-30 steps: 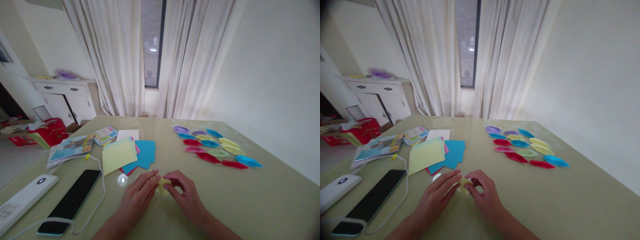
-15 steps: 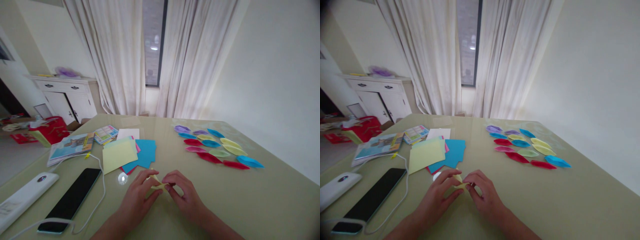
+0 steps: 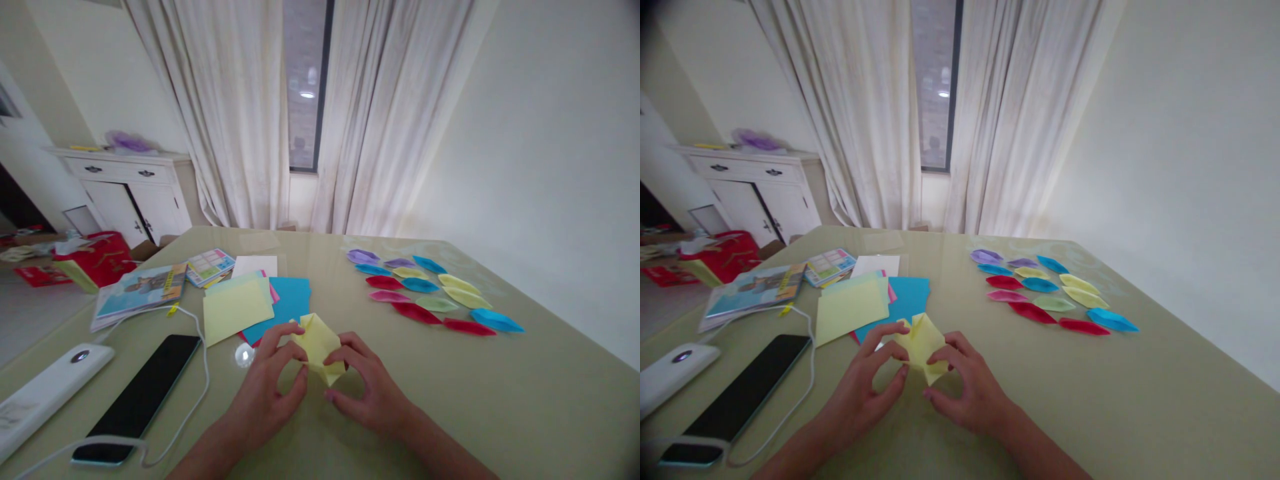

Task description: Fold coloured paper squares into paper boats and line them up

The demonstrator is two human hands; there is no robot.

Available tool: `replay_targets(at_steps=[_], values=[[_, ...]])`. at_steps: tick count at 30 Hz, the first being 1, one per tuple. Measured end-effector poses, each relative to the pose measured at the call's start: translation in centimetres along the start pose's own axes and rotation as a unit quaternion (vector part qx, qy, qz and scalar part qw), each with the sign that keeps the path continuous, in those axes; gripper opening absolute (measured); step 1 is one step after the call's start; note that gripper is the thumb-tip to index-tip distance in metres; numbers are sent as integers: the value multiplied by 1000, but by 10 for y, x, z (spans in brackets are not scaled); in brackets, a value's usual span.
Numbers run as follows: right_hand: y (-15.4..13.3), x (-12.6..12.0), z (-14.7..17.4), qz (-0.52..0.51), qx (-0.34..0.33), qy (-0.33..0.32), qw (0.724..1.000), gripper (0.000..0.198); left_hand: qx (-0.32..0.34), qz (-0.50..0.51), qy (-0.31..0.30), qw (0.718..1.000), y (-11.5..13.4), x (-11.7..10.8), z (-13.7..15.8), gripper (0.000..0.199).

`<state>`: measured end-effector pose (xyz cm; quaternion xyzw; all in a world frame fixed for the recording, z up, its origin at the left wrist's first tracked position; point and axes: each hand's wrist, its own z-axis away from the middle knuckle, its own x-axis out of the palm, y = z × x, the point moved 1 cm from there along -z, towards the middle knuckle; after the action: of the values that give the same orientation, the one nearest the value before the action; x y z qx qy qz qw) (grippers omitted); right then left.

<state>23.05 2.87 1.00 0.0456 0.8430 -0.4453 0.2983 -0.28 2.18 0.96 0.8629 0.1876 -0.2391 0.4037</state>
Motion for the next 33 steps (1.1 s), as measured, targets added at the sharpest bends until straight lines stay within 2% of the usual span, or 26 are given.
replay_targets(at_steps=[4, 8, 14, 20, 27, 33], values=[[2, -2, 1, 12, -6, 40, 999, 22, -15, 12, 4, 1000, -2, -2, -3, 10], [4, -1, 1, 8, -15, 47, 999, 30, -10, 33, -3, 999, 0, -3, -4, 10], [1, 0, 0, -12, -7, 84, 996, 7, 4, 69, -18, 997, -1, -1, -2, 9], [-1, 1, 0, -38, -1, 75, 996, 10, 66, 89, -55, 992, -2, 5, -4, 15], [4, 2, 0, -24, -7, 93, 995, 9, 104, 110, -90, 984, -5, 0, -6, 15], [1, 2, 1, -33, -5, 68, 997, 6, 114, 119, -107, 981, -6, 2, -3, 17]])
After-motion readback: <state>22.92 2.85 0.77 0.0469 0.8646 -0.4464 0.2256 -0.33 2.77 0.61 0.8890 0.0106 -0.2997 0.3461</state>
